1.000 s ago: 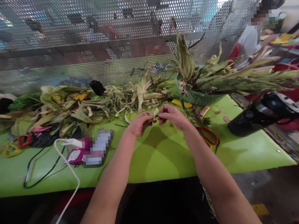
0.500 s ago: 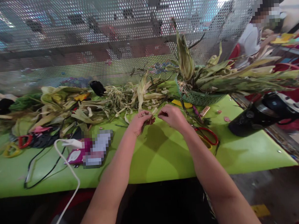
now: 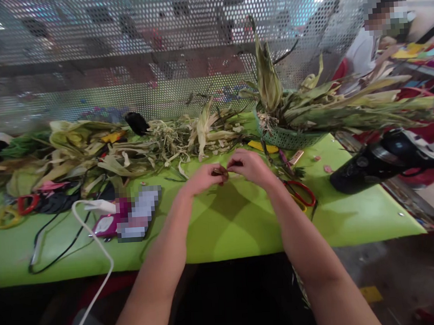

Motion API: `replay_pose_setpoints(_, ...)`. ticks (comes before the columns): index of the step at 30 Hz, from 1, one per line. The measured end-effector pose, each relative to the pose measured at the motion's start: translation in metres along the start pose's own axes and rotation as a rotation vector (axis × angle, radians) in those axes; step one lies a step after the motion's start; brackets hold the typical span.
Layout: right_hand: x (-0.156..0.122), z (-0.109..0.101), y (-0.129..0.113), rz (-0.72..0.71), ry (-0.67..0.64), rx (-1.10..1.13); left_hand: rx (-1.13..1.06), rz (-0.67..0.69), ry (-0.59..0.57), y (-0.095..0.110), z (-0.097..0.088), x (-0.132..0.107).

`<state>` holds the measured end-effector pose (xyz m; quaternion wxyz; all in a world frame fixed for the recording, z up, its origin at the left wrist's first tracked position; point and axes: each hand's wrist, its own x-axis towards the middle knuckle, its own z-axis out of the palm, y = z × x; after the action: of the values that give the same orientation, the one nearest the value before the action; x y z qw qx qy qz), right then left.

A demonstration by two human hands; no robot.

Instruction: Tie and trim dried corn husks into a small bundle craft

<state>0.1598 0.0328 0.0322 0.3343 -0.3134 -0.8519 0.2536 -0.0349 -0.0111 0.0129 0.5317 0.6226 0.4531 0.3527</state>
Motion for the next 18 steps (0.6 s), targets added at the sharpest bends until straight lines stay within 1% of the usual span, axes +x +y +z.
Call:
replay_pose_setpoints(2, 0.001, -0.002, 0.003, 0.100, -0.031, 0.150, -0.125, 0.015, -0.082, 0.001, -0.002, -0.002)
replay_pose_setpoints(3, 0.001, -0.003, 0.004, 0.152, -0.036, 0.227, -0.196, 0.023, -0.085, 0.001, -0.003, -0.003)
replay_pose_setpoints(4, 0.002, -0.002, 0.005, 0.199, -0.033, 0.295, -0.269, 0.032, -0.064, 0.001, -0.003, -0.003)
replay_pose_setpoints(6, 0.003, 0.000, 0.005, 0.262, -0.013, 0.384, -0.410, 0.051, 0.024, 0.000, -0.002, -0.001)
replay_pose_setpoints(8, 0.003, 0.004, 0.005, 0.279, 0.017, 0.393, -0.534, 0.056, 0.117, 0.000, 0.000, 0.001)
replay_pose_setpoints(10, 0.003, 0.010, 0.004, 0.246, 0.062, 0.325, -0.611, 0.045, 0.203, -0.001, 0.003, 0.004)
replay_pose_setpoints(12, 0.002, 0.014, 0.002, 0.163, 0.119, 0.199, -0.623, 0.037, 0.289, -0.002, 0.005, 0.007)
replay_pose_setpoints(15, 0.000, 0.019, -0.003, 0.013, 0.160, -0.010, -0.557, 0.047, 0.398, -0.005, 0.006, 0.010)
replay_pose_setpoints(18, -0.002, 0.021, -0.011, -0.064, 0.136, -0.169, -0.425, 0.050, 0.481, -0.008, 0.005, 0.012)
